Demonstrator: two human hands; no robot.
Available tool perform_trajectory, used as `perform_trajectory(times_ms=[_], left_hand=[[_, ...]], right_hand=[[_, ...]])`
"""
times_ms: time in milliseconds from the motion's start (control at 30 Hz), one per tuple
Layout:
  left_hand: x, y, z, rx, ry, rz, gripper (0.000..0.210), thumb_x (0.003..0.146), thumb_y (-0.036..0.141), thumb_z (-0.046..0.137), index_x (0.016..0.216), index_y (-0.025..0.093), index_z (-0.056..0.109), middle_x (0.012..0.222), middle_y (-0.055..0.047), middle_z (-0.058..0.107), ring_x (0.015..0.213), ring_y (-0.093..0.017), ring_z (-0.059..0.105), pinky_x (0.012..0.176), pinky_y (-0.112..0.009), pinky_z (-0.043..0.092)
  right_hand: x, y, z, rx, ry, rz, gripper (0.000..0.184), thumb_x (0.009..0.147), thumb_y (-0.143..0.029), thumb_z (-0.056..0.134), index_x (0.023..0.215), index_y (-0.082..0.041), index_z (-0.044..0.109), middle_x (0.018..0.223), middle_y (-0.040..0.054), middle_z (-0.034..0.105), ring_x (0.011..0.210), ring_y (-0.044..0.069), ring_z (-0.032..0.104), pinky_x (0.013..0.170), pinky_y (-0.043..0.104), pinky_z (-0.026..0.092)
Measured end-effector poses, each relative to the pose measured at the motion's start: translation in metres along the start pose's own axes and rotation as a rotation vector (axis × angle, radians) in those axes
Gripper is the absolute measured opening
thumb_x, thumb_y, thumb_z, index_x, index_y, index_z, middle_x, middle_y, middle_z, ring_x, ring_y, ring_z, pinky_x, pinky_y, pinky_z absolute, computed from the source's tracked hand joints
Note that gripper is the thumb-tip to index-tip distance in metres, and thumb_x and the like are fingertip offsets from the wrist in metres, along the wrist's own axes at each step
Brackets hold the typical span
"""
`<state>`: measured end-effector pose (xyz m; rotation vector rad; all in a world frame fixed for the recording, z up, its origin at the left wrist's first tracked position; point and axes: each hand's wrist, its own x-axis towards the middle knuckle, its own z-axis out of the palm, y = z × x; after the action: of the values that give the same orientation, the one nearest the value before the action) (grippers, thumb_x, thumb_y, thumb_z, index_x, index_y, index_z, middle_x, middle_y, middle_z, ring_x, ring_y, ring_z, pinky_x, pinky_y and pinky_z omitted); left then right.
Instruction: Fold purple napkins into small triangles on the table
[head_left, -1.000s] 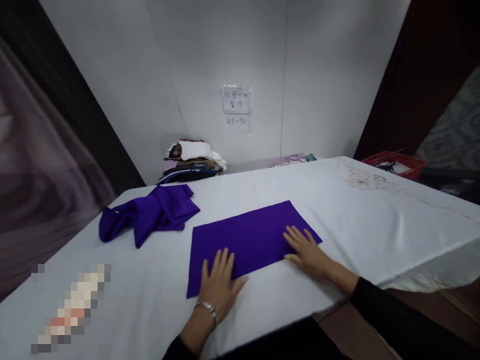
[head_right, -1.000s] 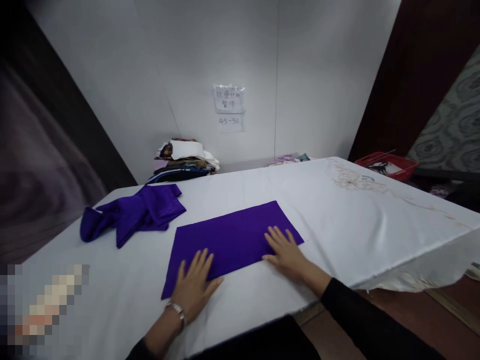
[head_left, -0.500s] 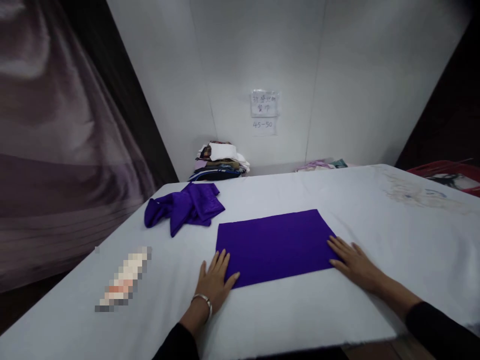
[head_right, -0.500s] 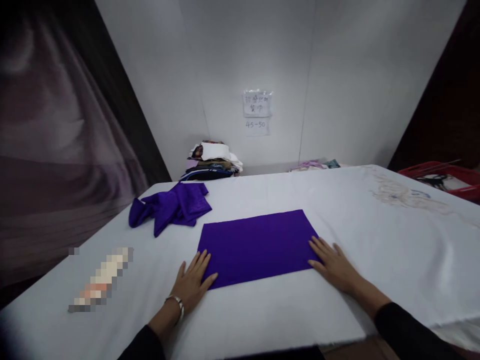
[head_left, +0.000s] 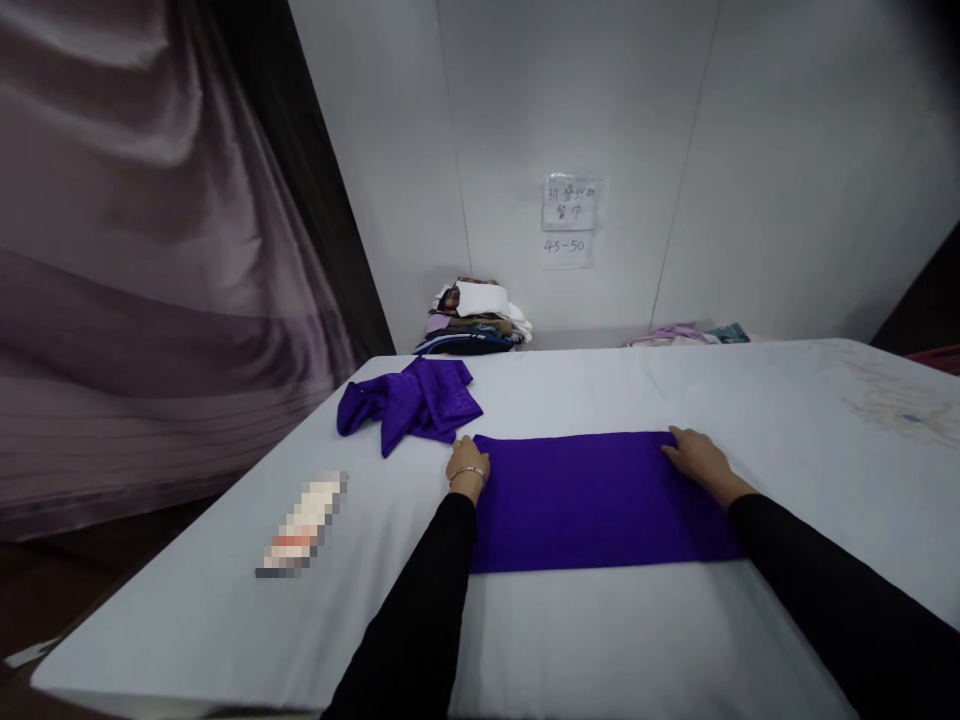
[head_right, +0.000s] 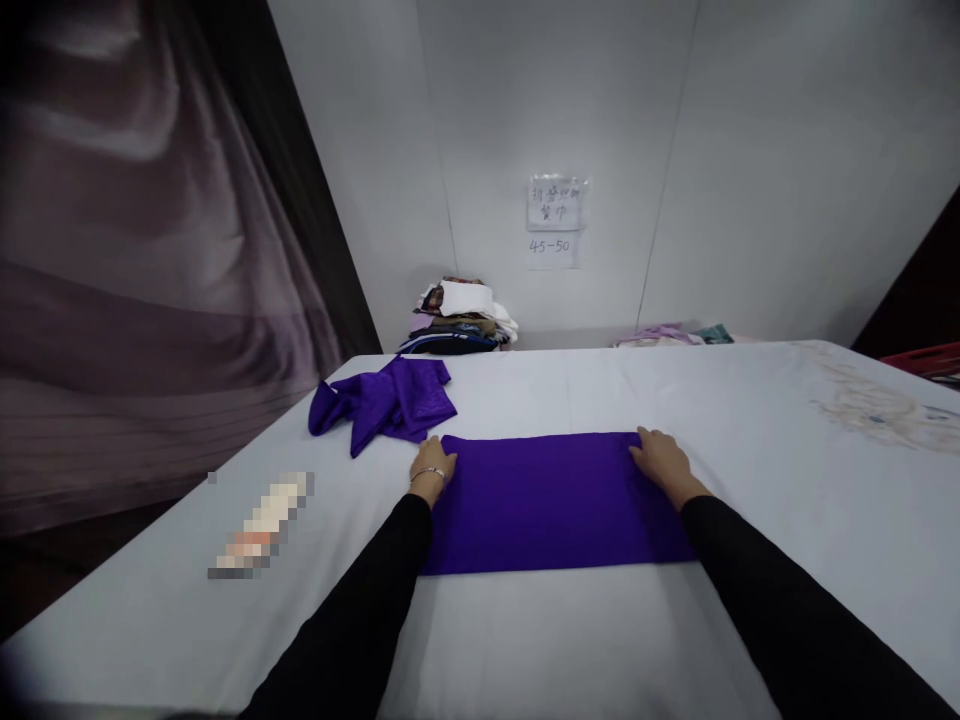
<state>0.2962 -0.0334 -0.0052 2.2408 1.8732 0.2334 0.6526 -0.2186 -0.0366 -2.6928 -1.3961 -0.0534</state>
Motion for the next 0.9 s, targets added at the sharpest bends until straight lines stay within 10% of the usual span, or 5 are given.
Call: perform_trajectory(times_ms=[533,733,900], left_hand=[[0.057,-0.016,0.002,-0.029,0.016,0.125,0.030,0.079,0.033,0.051,0.104,0.017,0.058,0.105,-0.012,0.065,0.099,-0.024,0.059,0.079,-0.030,0.043],[0.005,0.003,0.012,-0.024,0.147,0.337,0.053,0.086,0.042,0.040,0.129,0.011,0.037,0.132,-0.015,0.045,0.123,-0.025,0.038,0.099,-0.038,0.030],[-0.049,0.005,0.034,0.069,-0.005,0.676,0.064,0.083,0.054,0.036,0.136,0.018,0.031,0.145,-0.009,0.027,0.133,-0.024,0.019,0.107,-0.047,0.014]], right_hand=[[0.018,-0.011,0.002,0.027,0.061,-0.017,0.033,0.084,-0.027,0.042,0.108,-0.014,0.061,0.104,0.0137,0.062,0.097,0.026,0.056,0.077,0.033,0.043],[-0.029,-0.080,-0.003,0.183,0.185,-0.414,0.041,0.087,-0.037,0.041,0.120,-0.015,0.053,0.125,0.0151,0.051,0.115,0.028,0.045,0.095,0.042,0.034],[-0.079,-0.138,0.007,0.273,-0.098,-0.745,0.060,0.087,-0.055,0.035,0.139,-0.026,0.026,0.146,0.0067,0.023,0.133,0.026,0.017,0.105,0.049,0.012]])
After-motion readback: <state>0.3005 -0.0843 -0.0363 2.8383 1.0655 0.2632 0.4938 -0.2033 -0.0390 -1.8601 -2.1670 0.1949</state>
